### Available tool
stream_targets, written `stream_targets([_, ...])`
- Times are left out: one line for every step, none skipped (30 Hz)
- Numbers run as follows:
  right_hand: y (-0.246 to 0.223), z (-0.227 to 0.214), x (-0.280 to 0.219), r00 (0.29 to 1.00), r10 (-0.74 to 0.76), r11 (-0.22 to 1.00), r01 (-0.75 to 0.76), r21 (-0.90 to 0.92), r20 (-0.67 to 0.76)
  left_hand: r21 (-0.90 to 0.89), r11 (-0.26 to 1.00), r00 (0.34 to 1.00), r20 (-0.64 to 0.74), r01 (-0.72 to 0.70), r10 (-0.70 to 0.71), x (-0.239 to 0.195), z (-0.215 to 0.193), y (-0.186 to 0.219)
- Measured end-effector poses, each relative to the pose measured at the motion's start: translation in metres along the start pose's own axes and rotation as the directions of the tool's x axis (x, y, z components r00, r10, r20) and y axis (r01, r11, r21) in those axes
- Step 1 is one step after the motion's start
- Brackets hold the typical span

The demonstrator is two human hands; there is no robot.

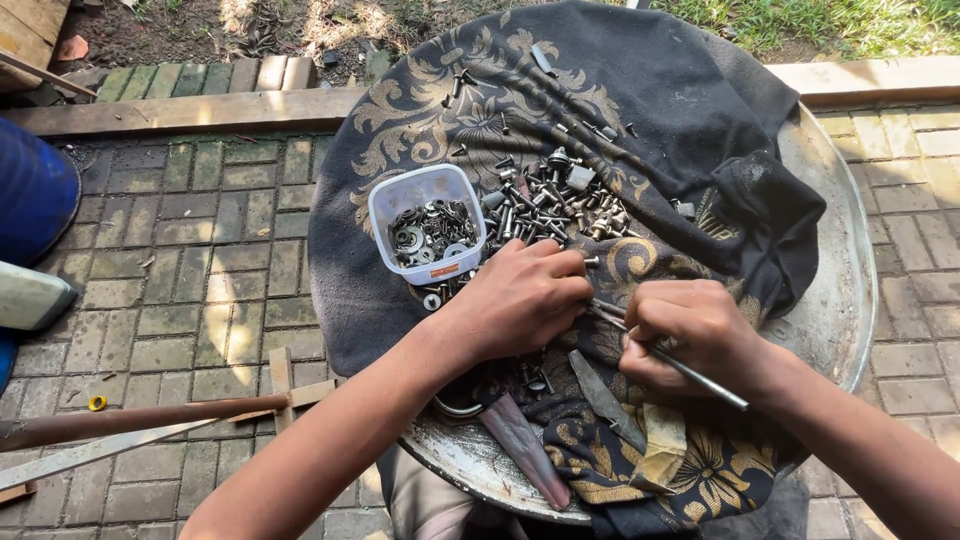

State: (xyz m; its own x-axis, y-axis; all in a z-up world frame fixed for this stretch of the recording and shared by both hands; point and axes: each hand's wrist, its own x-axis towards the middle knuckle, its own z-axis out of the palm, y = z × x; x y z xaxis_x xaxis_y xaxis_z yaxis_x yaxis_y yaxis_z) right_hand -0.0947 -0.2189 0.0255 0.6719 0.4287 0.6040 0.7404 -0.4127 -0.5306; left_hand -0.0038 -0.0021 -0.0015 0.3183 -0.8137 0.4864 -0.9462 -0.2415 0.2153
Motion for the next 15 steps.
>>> stream_targets([-0.0006,-0.0023,0.0006,1.000,0.000,1.000,0.000,0.001,0.001,0.000,1.000,1.000,0.000,0.001,-0.001,0.0005,-0.0004,-0.0003])
stream_targets([-0.0011,-0.0047,0.0011,0.999,0.014,1.000,-0.015,-0.018,-0.037,-0.029,0.999,1.000,0.008,0.023,-0.023,0.0009,-0.0007,-0.0005])
stream_targets([-0.0020,-0.0073,0.0010,0.997,0.029,0.999,-0.032,-0.038,-0.076,-0.060,0.997,0.999,0.017,0.043,-0.042,0.0018,-0.0006,-0.0006])
stream_targets([-0.0016,-0.0056,0.0009,0.997,0.032,0.999,-0.035,-0.039,-0.076,-0.062,0.997,0.999,0.018,0.042,-0.041,0.0016,-0.0005,-0.0005])
stream_targets([-0.0011,-0.0039,0.0012,0.998,0.025,0.999,-0.027,-0.039,-0.061,-0.056,0.997,0.999,0.028,0.048,-0.047,0.0016,-0.0007,-0.0007])
stream_targets([-0.0006,-0.0021,0.0014,0.999,0.018,0.999,-0.020,-0.039,-0.046,-0.050,0.997,0.998,0.038,0.054,-0.052,0.0014,-0.0009,-0.0010])
stream_targets([-0.0005,-0.0011,0.0016,0.999,0.020,0.999,-0.022,-0.040,-0.045,-0.052,0.997,0.998,0.039,0.053,-0.051,0.0013,-0.0006,-0.0006])
stream_targets([-0.0006,0.0000,0.0018,1.000,0.012,1.000,-0.013,-0.021,-0.022,-0.039,0.998,0.999,0.022,0.039,-0.038,0.0010,-0.0004,-0.0003])
stream_targets([-0.0002,0.0014,0.0032,1.000,0.001,1.000,-0.001,-0.001,0.002,-0.022,0.999,1.000,0.004,0.027,-0.027,0.0003,-0.0011,-0.0005])
stream_targets([-0.0012,0.0011,0.0042,1.000,-0.001,1.000,0.001,0.000,0.003,-0.021,0.999,1.000,0.003,0.029,-0.029,0.0002,-0.0010,0.0006])
stream_targets([-0.0023,0.0008,0.0052,1.000,-0.004,1.000,0.004,-0.001,0.015,-0.008,1.000,1.000,0.001,0.029,-0.029,0.0002,-0.0011,0.0015])
stream_targets([-0.0034,0.0004,0.0060,1.000,-0.007,1.000,0.007,-0.001,0.028,0.005,1.000,1.000,-0.001,0.030,-0.030,0.0003,-0.0010,0.0026])
stream_targets([-0.0023,-0.0006,0.0042,1.000,-0.006,1.000,0.006,-0.002,0.027,0.004,1.000,1.000,-0.001,0.028,-0.028,0.0003,-0.0012,0.0030])
stream_targets([-0.0012,-0.0017,0.0023,1.000,0.003,1.000,-0.003,-0.017,-0.001,0.007,1.000,1.000,-0.001,0.026,-0.026,0.0004,-0.0013,0.0034])
stream_targets([0.0000,-0.0028,0.0006,1.000,0.012,0.999,-0.013,-0.033,-0.029,0.011,1.000,1.000,-0.003,0.024,-0.024,0.0006,-0.0015,0.0037])
